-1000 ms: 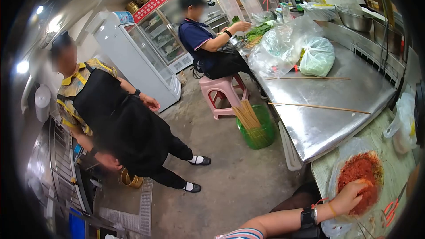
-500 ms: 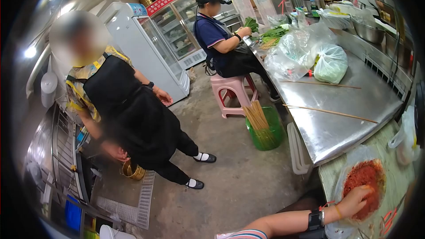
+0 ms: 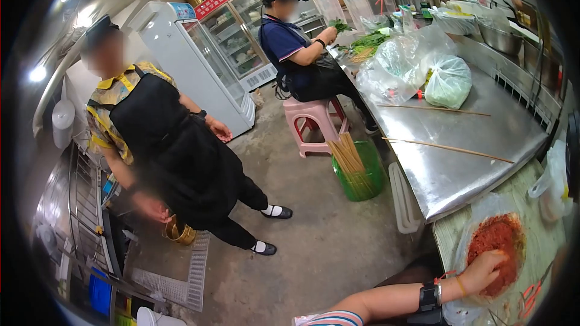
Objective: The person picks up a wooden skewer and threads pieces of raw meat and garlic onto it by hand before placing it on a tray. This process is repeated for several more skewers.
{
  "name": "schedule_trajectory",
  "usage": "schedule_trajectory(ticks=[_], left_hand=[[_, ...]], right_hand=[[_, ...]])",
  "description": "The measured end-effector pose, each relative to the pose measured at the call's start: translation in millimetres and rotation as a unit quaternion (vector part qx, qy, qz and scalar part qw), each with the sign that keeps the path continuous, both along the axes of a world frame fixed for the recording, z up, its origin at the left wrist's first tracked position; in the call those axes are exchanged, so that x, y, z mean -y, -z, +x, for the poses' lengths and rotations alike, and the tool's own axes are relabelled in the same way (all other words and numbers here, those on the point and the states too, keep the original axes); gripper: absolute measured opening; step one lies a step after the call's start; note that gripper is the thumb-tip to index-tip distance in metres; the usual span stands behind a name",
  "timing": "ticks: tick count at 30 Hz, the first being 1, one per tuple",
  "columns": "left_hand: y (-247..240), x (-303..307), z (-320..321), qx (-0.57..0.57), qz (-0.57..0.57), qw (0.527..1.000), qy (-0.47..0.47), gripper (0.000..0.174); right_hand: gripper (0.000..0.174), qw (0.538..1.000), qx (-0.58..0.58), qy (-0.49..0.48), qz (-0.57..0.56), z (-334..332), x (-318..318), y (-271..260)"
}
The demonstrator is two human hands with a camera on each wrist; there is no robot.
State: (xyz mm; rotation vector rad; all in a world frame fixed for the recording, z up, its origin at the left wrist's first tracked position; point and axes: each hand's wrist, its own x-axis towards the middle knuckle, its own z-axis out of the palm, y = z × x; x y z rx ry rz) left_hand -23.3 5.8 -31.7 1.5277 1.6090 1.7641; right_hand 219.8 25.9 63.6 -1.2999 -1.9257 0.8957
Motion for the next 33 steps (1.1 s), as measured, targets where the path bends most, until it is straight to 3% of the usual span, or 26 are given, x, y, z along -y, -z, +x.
schedule_trajectory(ticks=[6,8,9,11,13,15,19,22,29,33], left_hand=[[-3.6,1.9,1.3,0.008,-0.016,1.0,-0.012,0.033],[3.4,-2.3,0.7,0.001,0.005,1.0,-0.025,0.033],[8.0,-3.0,0.4,-0.002,0.007,0.999,-0.037,0.033],[11.8,-2.0,2.4,-0.009,0.007,0.998,-0.06,0.032],[6.9,0.5,1.2,0.018,-0.008,0.997,-0.072,0.029],[-2.7,6.2,-4.0,0.038,-0.047,0.996,-0.071,0.027],[-22.9,10.1,-6.4,0.066,-0.062,0.992,-0.084,0.026],[-14.7,4.7,-6.7,0.261,-0.061,0.963,0.021,0.018],[-31.9,10.3,-2.4,0.309,-0.086,0.945,0.056,0.016],[-32.6,9.6,1.0,0.24,-0.088,0.966,0.037,0.014]], right_hand=[[0.045,1.0,-0.004,0.011,0.002,0.4,-1.3,3.7],[0.045,0.976,-0.137,-0.016,-0.168,30.6,-32.4,37.0],[0.045,0.978,-0.131,0.004,-0.16,27.8,-22.5,28.5],[0.044,0.998,-0.03,0.036,-0.032,11.3,4.3,10.5],[0.034,0.985,-0.168,0.033,-0.024,35.3,-21.7,63.2],[0.035,0.987,-0.162,0.004,-0.015,23.5,-11.6,38.6],[0.034,0.98,-0.195,0.029,-0.041,26.5,-5.4,13.3],[0.036,0.969,-0.239,0.025,-0.055,42.9,-5.6,5.5],[0.034,0.964,-0.257,0.033,-0.059,72.9,4.0,-6.7],[0.033,0.965,-0.248,0.03,-0.078,83.1,10.1,-15.4]])
